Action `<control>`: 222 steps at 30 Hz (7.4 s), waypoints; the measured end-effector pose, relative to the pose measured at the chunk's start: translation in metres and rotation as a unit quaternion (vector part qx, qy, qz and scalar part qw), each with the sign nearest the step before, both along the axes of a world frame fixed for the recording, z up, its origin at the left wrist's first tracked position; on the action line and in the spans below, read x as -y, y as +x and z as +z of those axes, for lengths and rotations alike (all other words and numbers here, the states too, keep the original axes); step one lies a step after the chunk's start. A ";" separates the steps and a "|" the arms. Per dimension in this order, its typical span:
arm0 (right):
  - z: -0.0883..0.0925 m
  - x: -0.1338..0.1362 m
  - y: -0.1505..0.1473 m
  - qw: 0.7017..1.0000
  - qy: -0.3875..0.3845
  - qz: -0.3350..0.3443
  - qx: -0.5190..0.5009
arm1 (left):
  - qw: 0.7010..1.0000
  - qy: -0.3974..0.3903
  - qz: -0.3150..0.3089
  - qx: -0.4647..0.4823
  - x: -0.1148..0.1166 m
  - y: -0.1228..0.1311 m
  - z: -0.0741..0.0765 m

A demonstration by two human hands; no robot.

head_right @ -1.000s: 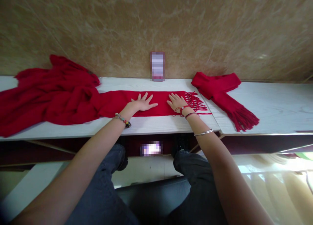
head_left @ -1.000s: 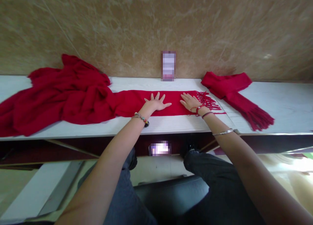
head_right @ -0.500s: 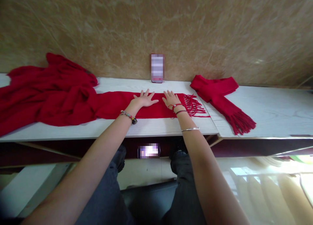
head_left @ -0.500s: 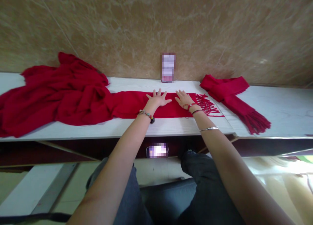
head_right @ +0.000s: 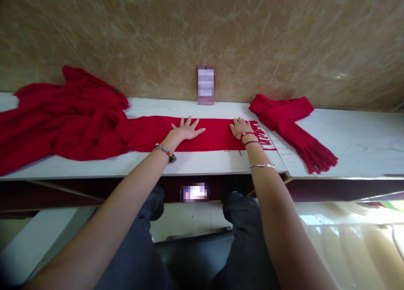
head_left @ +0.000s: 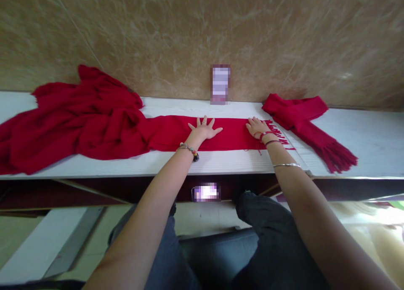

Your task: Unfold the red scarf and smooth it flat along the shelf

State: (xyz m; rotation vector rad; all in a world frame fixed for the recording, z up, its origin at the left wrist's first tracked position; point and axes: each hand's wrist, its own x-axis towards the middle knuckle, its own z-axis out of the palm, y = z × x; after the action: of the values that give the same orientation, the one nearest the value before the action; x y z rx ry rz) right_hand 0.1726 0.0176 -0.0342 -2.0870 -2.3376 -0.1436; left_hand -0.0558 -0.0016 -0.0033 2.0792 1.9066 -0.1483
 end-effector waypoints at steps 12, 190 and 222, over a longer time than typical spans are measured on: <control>0.025 0.023 -0.102 0.980 0.050 0.189 -0.023 | 0.998 0.048 0.036 -0.021 0.012 -0.045 -0.006; 0.020 0.091 -0.044 0.887 -0.173 0.305 -0.300 | 0.990 0.021 -0.141 -0.018 0.104 -0.124 -0.006; 0.008 0.102 -0.065 0.894 -0.025 0.385 -0.229 | 0.940 0.157 -0.291 0.088 0.103 -0.104 -0.002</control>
State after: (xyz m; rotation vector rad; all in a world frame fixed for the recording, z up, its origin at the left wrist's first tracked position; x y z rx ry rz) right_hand 0.1080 -0.0843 -0.0266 -0.9029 -2.6157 0.3703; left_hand -0.1600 -0.1043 -0.0051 2.7133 1.2258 0.2216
